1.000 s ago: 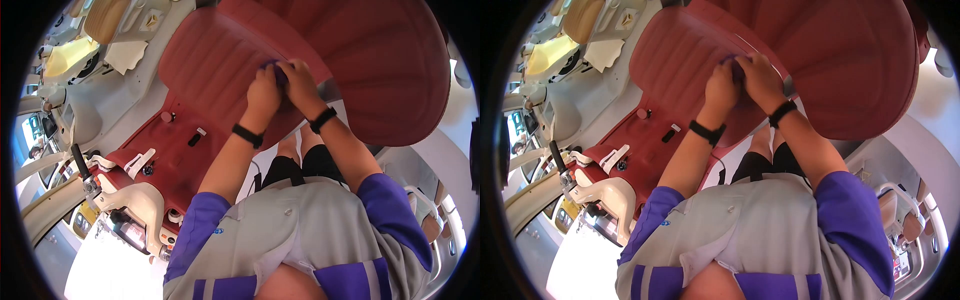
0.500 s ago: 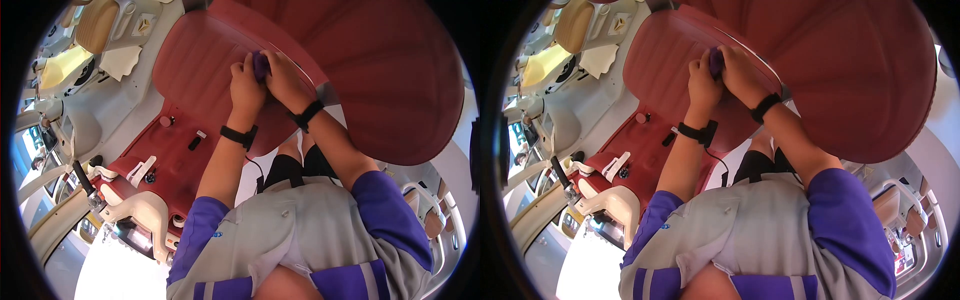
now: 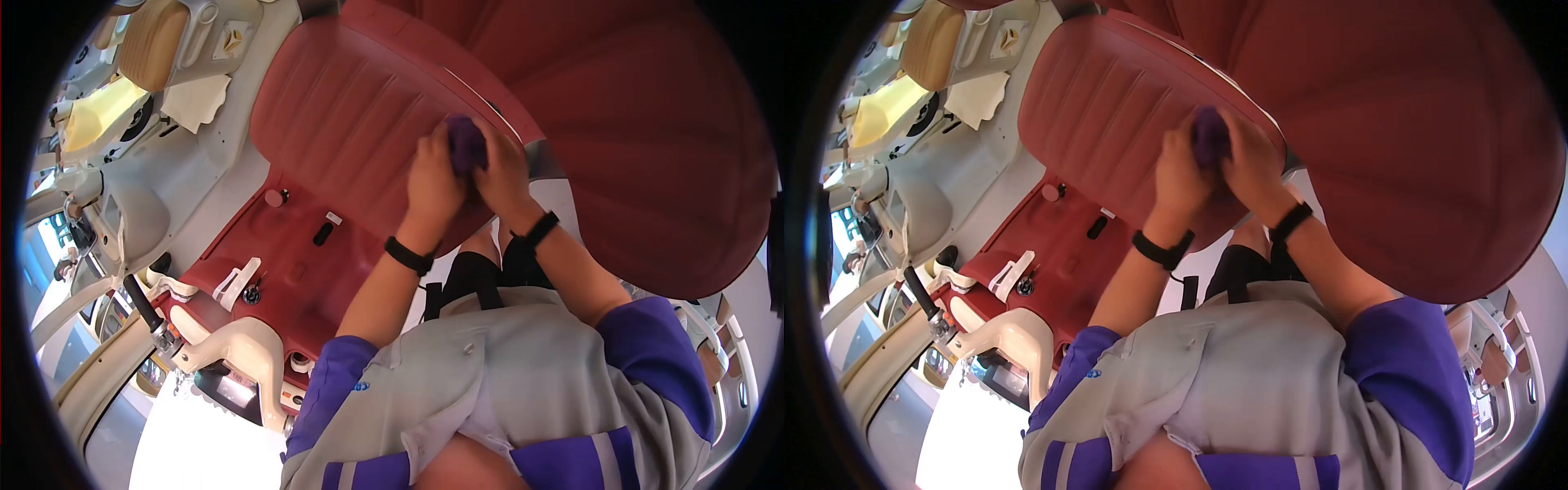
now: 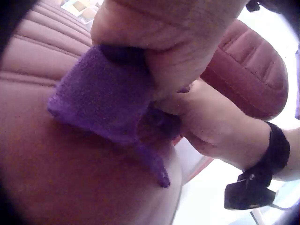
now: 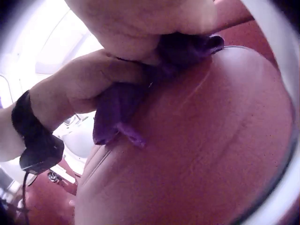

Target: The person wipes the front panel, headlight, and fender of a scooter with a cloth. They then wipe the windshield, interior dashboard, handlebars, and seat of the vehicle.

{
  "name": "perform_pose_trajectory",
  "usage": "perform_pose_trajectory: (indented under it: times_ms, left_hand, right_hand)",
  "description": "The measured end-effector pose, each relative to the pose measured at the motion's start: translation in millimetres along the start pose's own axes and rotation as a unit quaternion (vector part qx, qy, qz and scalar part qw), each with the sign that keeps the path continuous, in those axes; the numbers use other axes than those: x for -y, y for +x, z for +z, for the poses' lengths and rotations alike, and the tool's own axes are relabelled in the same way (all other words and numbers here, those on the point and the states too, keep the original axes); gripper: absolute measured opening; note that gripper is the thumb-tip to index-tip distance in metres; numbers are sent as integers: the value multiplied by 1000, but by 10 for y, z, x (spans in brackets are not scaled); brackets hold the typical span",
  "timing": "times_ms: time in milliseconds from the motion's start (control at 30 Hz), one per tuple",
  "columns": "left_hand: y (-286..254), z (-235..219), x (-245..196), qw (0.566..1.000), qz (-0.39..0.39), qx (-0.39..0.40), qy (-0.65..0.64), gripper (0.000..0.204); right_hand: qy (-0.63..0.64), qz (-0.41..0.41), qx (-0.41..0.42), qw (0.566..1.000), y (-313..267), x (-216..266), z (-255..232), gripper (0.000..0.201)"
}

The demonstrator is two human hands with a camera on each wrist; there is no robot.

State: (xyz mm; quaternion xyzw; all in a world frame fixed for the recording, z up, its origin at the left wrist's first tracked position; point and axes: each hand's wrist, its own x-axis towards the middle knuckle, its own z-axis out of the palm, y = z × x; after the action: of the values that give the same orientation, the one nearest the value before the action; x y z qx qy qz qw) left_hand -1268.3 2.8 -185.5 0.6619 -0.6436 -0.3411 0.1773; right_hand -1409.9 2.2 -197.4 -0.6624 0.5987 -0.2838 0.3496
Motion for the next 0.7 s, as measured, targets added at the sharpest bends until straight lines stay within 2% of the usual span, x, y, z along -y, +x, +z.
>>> perform_pose_trajectory:
  times_ms: [100, 167, 300, 333, 400, 433, 533, 600, 667, 700]
  left_hand:
    - [293, -186, 195, 994, 6, -97, 49, 71]
    - [313, -304, 176, 996, 1, -79, 41, 69]
    - [29, -226, 167, 999, 43, -10, 16, 68]
    - [-77, -200, 105, 999, 28, 19, -2, 69]
    - [-226, -140, 30, 999, -12, 20, -28, 68]
    - [-245, -110, 10, 999, -29, 21, -41, 68]
    - [-83, -81, 86, 997, -18, -76, -25, 67]
    - [100, -183, 113, 997, -15, -71, -27, 66]
    - [198, -215, 199, 997, -13, -47, -62, 62]
    - [166, -198, 160, 999, -18, -32, -39, 62]
  right_hand:
    - [-1, -52, -15, 999, 377, 175, 227, 62]
    - [-17, -87, -36, 995, 467, 218, 350, 59]
    - [-78, -50, 25, 995, -14, 44, 64, 52]
    - [-87, -64, 31, 994, -112, -12, 13, 50]
    - [-103, -91, 45, 989, -224, -71, -74, 47]
    - [-95, -85, 39, 991, -183, -67, -51, 52]
    - [-69, -60, 28, 995, 55, 83, 134, 63]
    - [-48, -37, 39, 997, 236, 212, 129, 65]
    - [-23, -55, 34, 998, 206, 161, 103, 65]
    - [-9, -65, 30, 997, 204, 139, 95, 66]
